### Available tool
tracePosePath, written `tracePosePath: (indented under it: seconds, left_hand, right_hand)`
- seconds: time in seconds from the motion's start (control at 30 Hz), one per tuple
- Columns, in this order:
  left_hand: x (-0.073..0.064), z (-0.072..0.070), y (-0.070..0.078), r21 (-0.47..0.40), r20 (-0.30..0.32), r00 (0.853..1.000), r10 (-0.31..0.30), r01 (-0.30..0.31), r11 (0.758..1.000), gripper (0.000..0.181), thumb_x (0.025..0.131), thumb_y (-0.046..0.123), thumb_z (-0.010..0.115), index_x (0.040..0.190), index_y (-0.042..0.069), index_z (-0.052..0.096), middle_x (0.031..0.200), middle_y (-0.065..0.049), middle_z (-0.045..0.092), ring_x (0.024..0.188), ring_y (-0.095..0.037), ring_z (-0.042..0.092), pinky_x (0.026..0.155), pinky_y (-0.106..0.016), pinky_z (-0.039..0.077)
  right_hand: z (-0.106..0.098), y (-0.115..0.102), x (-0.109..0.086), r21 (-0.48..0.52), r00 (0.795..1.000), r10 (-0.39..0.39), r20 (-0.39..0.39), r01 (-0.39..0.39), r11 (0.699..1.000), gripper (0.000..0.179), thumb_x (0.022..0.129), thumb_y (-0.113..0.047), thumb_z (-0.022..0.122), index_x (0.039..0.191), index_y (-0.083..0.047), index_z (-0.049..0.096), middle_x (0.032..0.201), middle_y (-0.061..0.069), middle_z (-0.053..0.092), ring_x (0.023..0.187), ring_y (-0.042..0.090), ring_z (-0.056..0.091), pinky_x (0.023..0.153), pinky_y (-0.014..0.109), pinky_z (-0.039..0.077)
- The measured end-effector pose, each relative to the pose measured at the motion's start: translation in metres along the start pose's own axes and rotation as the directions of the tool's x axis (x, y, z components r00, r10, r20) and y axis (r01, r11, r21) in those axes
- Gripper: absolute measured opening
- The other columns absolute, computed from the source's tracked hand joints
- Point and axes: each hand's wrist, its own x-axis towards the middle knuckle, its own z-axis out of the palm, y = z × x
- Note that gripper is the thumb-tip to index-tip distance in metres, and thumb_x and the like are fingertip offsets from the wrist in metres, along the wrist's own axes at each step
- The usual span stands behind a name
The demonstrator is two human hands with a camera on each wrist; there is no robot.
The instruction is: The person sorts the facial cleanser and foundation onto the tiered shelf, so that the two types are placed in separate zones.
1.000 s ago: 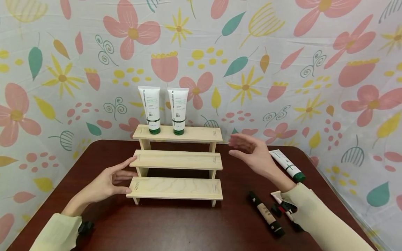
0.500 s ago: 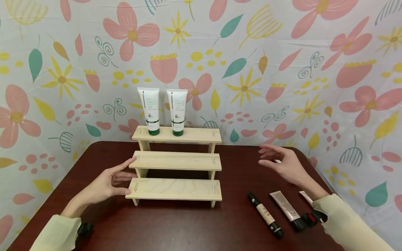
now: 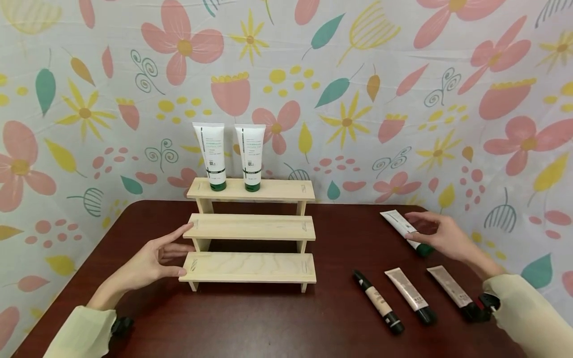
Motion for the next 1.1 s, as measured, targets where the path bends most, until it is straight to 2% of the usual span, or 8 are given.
tracePosePath:
  seconds: [0.13, 0.33, 0.5, 0.7, 0.77, 0.87, 1.0, 1.1]
  left_hand:
    - [0.001, 0.0, 0.0, -0.004, 0.002, 1.0, 0.001, -0.001, 1.0, 0.104, 0.084, 0.002, 0.088, 0.168, 0.014, 0.029, 0.129, -0.018, 0.071, 0.118, -0.023, 0.07, 0.094, -0.036, 0.057]
    - [0.002, 0.0, 0.001, -0.012, 0.005, 1.0, -0.004, 0.004, 1.0, 0.104, 0.084, 0.002, 0.088, 0.168, 0.014, 0.029, 0.13, -0.019, 0.071, 0.119, -0.023, 0.069, 0.093, -0.04, 0.058]
    - [0.0, -0.001, 0.001, -0.003, 0.002, 1.0, -0.002, 0.002, 1.0, 0.104, 0.084, 0.002, 0.088, 0.168, 0.014, 0.029, 0.129, -0.018, 0.071, 0.119, -0.023, 0.069, 0.093, -0.04, 0.058]
    - [0.0, -0.001, 0.001, 0.003, 0.004, 1.0, 0.003, -0.003, 1.0, 0.103, 0.084, 0.003, 0.088, 0.168, 0.014, 0.029, 0.128, -0.017, 0.072, 0.119, -0.023, 0.069, 0.094, -0.039, 0.058]
    - [0.0, -0.001, 0.002, 0.001, 0.002, 1.0, 0.005, -0.005, 1.0, 0.103, 0.084, 0.003, 0.088, 0.168, 0.013, 0.029, 0.129, -0.018, 0.071, 0.119, -0.024, 0.07, 0.094, -0.039, 0.058]
    - [0.0, -0.001, 0.002, -0.006, -0.003, 1.0, 0.006, -0.006, 1.0, 0.103, 0.084, 0.002, 0.088, 0.168, 0.012, 0.029, 0.129, -0.019, 0.071, 0.118, -0.024, 0.069, 0.093, -0.04, 0.058]
    - [0.001, -0.001, 0.002, -0.014, 0.0, 1.0, 0.005, -0.005, 1.0, 0.103, 0.084, 0.002, 0.088, 0.168, 0.012, 0.029, 0.13, -0.02, 0.07, 0.119, -0.024, 0.069, 0.093, -0.042, 0.059]
    - [0.001, -0.001, 0.002, -0.019, 0.001, 1.0, -0.001, 0.001, 1.0, 0.104, 0.084, 0.002, 0.088, 0.168, 0.013, 0.029, 0.13, -0.02, 0.07, 0.12, -0.024, 0.069, 0.093, -0.043, 0.059]
  right_hand:
    - [-0.009, 0.018, -0.005, -0.006, 1.0, -0.001, 0.023, 0.002, 1.0, 0.052, 0.09, -0.009, 0.086, 0.136, 0.003, 0.066, 0.121, 0.021, 0.069, 0.097, 0.008, 0.067, 0.072, 0.019, 0.054]
    - [-0.016, 0.037, -0.004, -0.019, 0.991, 0.083, 0.106, -0.082, 0.996, 0.056, 0.092, -0.013, 0.084, 0.14, 0.008, 0.062, 0.126, 0.027, 0.064, 0.096, 0.014, 0.064, 0.071, 0.024, 0.054]
    - [-0.015, 0.049, 0.004, -0.023, 0.968, 0.183, 0.17, -0.182, 0.983, 0.062, 0.095, -0.02, 0.082, 0.145, 0.008, 0.057, 0.128, 0.027, 0.062, 0.093, 0.015, 0.064, 0.071, 0.029, 0.056]
    - [-0.01, 0.06, 0.015, -0.055, 0.943, 0.245, 0.227, -0.239, 0.97, 0.065, 0.097, -0.024, 0.079, 0.146, 0.01, 0.054, 0.128, 0.028, 0.064, 0.097, 0.024, 0.066, 0.074, 0.03, 0.057]
    - [-0.01, 0.063, 0.018, -0.089, 0.934, 0.263, 0.243, -0.249, 0.964, 0.066, 0.098, -0.028, 0.079, 0.146, 0.01, 0.054, 0.126, 0.025, 0.065, 0.1, 0.027, 0.066, 0.076, 0.031, 0.056]
    - [-0.008, 0.065, 0.022, -0.112, 0.917, 0.291, 0.272, -0.271, 0.956, 0.07, 0.098, -0.034, 0.078, 0.148, 0.008, 0.053, 0.128, 0.025, 0.065, 0.11, 0.036, 0.064, 0.083, 0.039, 0.055]
    - [-0.007, 0.064, 0.024, -0.105, 0.896, 0.333, 0.295, -0.316, 0.943, 0.075, 0.098, -0.041, 0.077, 0.152, 0.004, 0.051, 0.139, 0.031, 0.058, 0.125, 0.047, 0.056, 0.093, 0.053, 0.051]
    - [-0.006, 0.063, 0.025, -0.103, 0.89, 0.351, 0.292, -0.336, 0.936, 0.075, 0.098, -0.042, 0.077, 0.152, 0.002, 0.052, 0.143, 0.032, 0.055, 0.127, 0.047, 0.054, 0.094, 0.053, 0.051]
